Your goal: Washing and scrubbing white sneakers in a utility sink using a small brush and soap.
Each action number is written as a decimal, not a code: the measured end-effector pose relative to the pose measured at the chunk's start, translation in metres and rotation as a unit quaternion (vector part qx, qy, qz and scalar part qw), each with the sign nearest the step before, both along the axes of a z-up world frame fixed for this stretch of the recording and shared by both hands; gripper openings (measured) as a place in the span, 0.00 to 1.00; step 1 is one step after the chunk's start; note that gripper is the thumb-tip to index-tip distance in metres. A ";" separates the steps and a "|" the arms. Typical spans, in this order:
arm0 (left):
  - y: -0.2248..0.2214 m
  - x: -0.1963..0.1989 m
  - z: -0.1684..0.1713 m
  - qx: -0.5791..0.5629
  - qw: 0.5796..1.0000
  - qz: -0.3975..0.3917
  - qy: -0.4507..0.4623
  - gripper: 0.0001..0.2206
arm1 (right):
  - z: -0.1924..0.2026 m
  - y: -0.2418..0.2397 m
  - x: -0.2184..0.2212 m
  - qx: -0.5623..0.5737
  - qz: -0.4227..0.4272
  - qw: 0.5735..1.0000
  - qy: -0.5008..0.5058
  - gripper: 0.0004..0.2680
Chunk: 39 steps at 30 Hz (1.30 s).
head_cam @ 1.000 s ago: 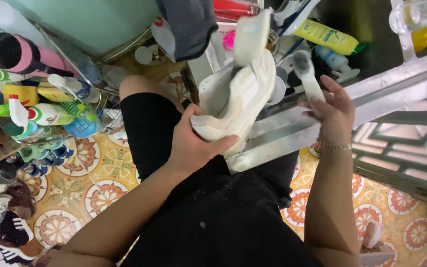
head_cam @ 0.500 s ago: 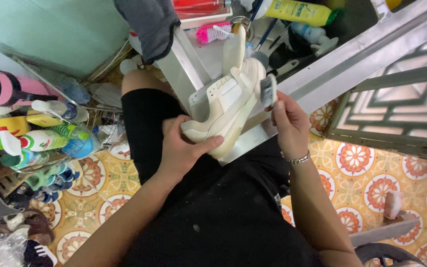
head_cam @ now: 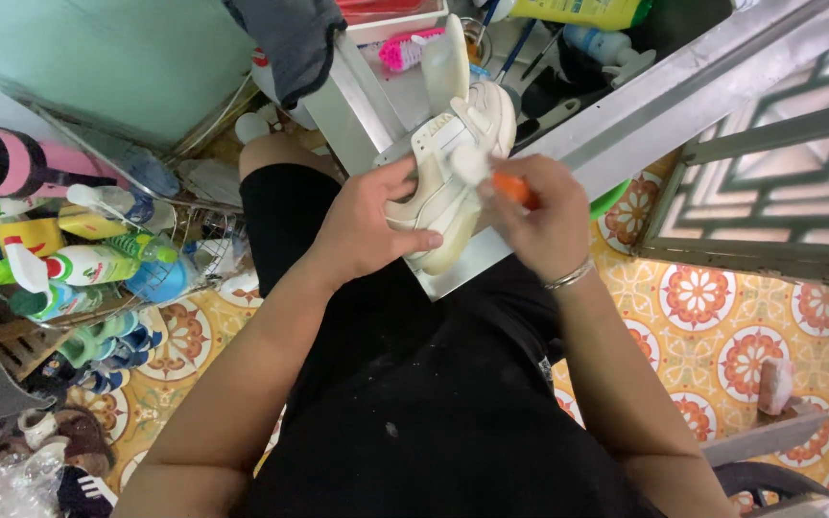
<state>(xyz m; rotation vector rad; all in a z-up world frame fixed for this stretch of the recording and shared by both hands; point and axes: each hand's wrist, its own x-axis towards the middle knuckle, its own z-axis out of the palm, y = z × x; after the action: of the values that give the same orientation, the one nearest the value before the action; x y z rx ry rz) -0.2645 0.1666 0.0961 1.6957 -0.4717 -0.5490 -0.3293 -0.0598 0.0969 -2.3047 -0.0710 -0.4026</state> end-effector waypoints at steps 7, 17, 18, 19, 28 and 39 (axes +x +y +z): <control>-0.003 -0.001 -0.002 -0.005 0.999 -0.011 0.046 0.28 | -0.006 -0.014 0.016 -0.017 0.070 0.997 -0.026 0.11; -0.007 -0.007 0.007 -0.022 0.995 -0.007 0.092 0.25 | -0.007 -0.028 0.037 -0.011 0.158 0.986 -0.046 0.08; -0.007 -0.007 0.007 -0.046 0.995 -0.008 0.094 0.26 | -0.009 -0.031 0.039 0.003 0.148 0.988 -0.048 0.07; -0.009 -0.006 0.008 -0.047 0.995 -0.008 0.092 0.26 | 0.003 -0.022 0.037 0.001 0.148 0.988 -0.049 0.07; -0.014 -0.011 0.004 -0.035 0.999 -0.014 0.038 0.25 | 0.002 -0.033 0.036 0.001 0.170 0.985 -0.026 0.05; -0.017 -0.011 0.002 0.014 1.000 -0.021 0.019 0.23 | 0.029 -0.014 0.026 -0.004 0.225 0.974 -0.035 0.07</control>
<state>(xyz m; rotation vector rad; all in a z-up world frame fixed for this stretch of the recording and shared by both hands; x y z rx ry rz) -0.2758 0.1496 0.0983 1.7023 -0.4746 -0.6192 -0.3034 -0.0742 0.1261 -2.1961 -0.6175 -0.2463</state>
